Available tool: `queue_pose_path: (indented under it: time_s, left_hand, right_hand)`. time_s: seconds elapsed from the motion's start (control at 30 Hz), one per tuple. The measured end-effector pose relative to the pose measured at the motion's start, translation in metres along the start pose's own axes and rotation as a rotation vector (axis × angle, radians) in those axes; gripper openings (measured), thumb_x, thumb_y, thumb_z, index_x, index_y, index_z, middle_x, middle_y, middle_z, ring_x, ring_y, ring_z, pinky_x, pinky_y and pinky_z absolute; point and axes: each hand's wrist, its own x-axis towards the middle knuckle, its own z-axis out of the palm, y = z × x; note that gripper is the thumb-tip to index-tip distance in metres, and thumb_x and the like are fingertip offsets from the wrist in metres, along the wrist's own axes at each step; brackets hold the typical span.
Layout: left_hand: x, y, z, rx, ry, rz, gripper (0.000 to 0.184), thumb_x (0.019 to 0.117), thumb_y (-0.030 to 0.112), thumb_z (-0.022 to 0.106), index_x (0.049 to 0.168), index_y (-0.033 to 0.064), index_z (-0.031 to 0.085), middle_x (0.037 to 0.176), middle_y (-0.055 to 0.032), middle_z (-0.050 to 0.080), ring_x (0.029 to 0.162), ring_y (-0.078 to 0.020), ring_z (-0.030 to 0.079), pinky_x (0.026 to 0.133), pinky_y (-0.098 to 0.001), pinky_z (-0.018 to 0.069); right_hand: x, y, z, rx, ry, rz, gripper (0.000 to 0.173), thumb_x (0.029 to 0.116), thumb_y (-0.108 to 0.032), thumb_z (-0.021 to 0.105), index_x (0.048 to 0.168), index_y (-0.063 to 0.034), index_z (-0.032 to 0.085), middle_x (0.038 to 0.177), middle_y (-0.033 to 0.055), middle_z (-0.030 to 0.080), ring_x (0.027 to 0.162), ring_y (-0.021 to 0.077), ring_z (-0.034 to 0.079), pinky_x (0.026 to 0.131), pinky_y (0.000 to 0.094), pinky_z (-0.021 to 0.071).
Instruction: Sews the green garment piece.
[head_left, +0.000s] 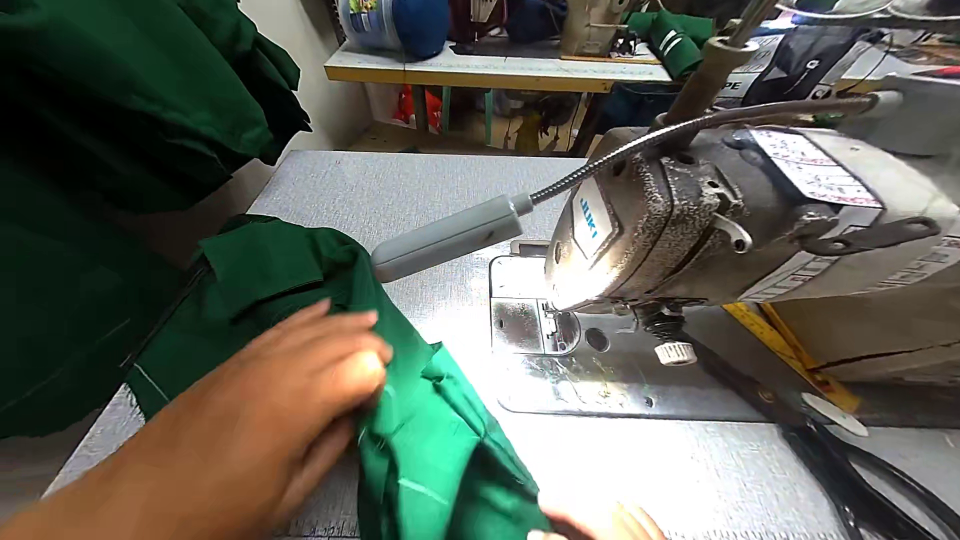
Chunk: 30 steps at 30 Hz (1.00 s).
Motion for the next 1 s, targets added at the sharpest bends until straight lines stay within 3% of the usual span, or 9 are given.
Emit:
queue_pose_path:
  time_s: [0.1,0.17,0.23,0.33,0.4,0.47,0.57,0.7,1.0]
  left_hand:
    - [-0.025,0.018,-0.029,-0.096,-0.600,-0.220,0.023,0.0955,0.017,0.069,0.111,-0.0004,0.069,0.118,-0.0247,0.070,0.124,-0.0525,0.059,0.105,-0.0817,0.0286]
    - [-0.021,0.025,-0.045,-0.101,-0.829,-0.319,0.040,0.0984,0.030,0.067,0.121,-0.0022,0.067,0.118,-0.0293,0.068,0.117,-0.0540,0.061,0.103,-0.0801,0.0313]
    - [-0.010,0.029,-0.055,-0.084,-0.719,-0.255,0.043,0.1041,0.036,0.056,0.117,-0.0026,0.069,0.109,-0.0283,0.071,0.108,-0.0501,0.067,0.102,-0.0740,0.0392]
    - [0.008,0.020,-0.024,0.080,-0.132,0.036,0.034,0.1060,0.035,0.047,0.105,0.0149,0.074,0.098,-0.0028,0.074,0.097,-0.0220,0.072,0.088,-0.0449,0.0582]
    - [0.031,0.015,0.002,0.131,0.041,0.181,0.032,0.1056,0.030,0.044,0.110,0.0201,0.075,0.108,0.0043,0.074,0.107,-0.0159,0.070,0.091,-0.0355,0.0579]
    - [0.053,0.010,0.023,0.104,0.051,0.290,0.032,0.1056,0.024,0.045,0.119,0.0203,0.074,0.119,0.0012,0.074,0.120,-0.0204,0.066,0.098,-0.0378,0.0553]
    - [0.075,0.002,0.045,0.100,-0.109,0.356,0.036,0.1050,0.019,0.040,0.124,0.0228,0.071,0.125,-0.0009,0.071,0.129,-0.0264,0.059,0.099,-0.0443,0.0520]
    - [0.086,-0.002,0.054,0.055,-0.173,0.418,0.030,0.1020,0.017,0.042,0.099,0.0162,0.072,0.087,0.0001,0.066,0.095,-0.0193,0.064,0.078,-0.0354,0.0500]
    - [0.080,0.000,0.038,0.007,-0.053,0.376,0.022,0.0999,0.014,0.046,0.093,0.0138,0.067,0.078,0.0010,0.054,0.077,-0.0150,0.058,0.062,-0.0270,0.0466]
  right_hand:
    - [0.000,-0.002,0.004,0.031,0.050,0.065,0.035,0.0968,-0.017,0.064,0.130,-0.0051,0.066,0.114,0.0216,0.071,0.099,0.0351,0.069,0.085,0.0481,0.0562]
    - [0.003,-0.006,0.004,0.006,0.051,0.097,0.034,0.0970,-0.018,0.063,0.127,-0.0022,0.067,0.103,0.0188,0.072,0.092,0.0343,0.069,0.081,0.0478,0.0564]
    - [0.007,-0.007,0.003,0.020,0.050,0.136,0.034,0.0972,-0.019,0.064,0.126,-0.0002,0.068,0.101,0.0176,0.073,0.090,0.0328,0.070,0.081,0.0463,0.0571]
    - [0.013,-0.011,0.001,0.067,0.063,0.200,0.035,0.0978,-0.023,0.066,0.121,0.0029,0.069,0.102,0.0189,0.075,0.090,0.0309,0.073,0.082,0.0436,0.0591]
    - [0.017,-0.013,-0.001,0.108,0.062,0.269,0.033,0.0978,-0.023,0.067,0.117,0.0040,0.071,0.096,0.0184,0.075,0.083,0.0283,0.072,0.077,0.0409,0.0598]
    - [0.019,-0.014,-0.003,0.160,0.064,0.343,0.029,0.0972,-0.021,0.067,0.113,0.0027,0.073,0.091,0.0161,0.075,0.078,0.0239,0.073,0.072,0.0370,0.0604]
    - [0.022,-0.015,-0.007,0.276,0.063,0.423,0.025,0.0956,-0.018,0.069,0.109,0.0021,0.074,0.088,0.0135,0.076,0.073,0.0162,0.072,0.068,0.0305,0.0597]
    - [0.026,-0.017,-0.010,0.284,0.052,0.474,0.024,0.0944,-0.019,0.070,0.106,0.0013,0.075,0.085,0.0106,0.076,0.071,0.0123,0.071,0.066,0.0274,0.0590]
    - [0.034,-0.012,-0.011,0.267,0.017,0.394,0.020,0.0974,-0.016,0.065,0.095,-0.0004,0.077,0.084,0.0126,0.076,0.076,0.0168,0.073,0.070,0.0332,0.0596]
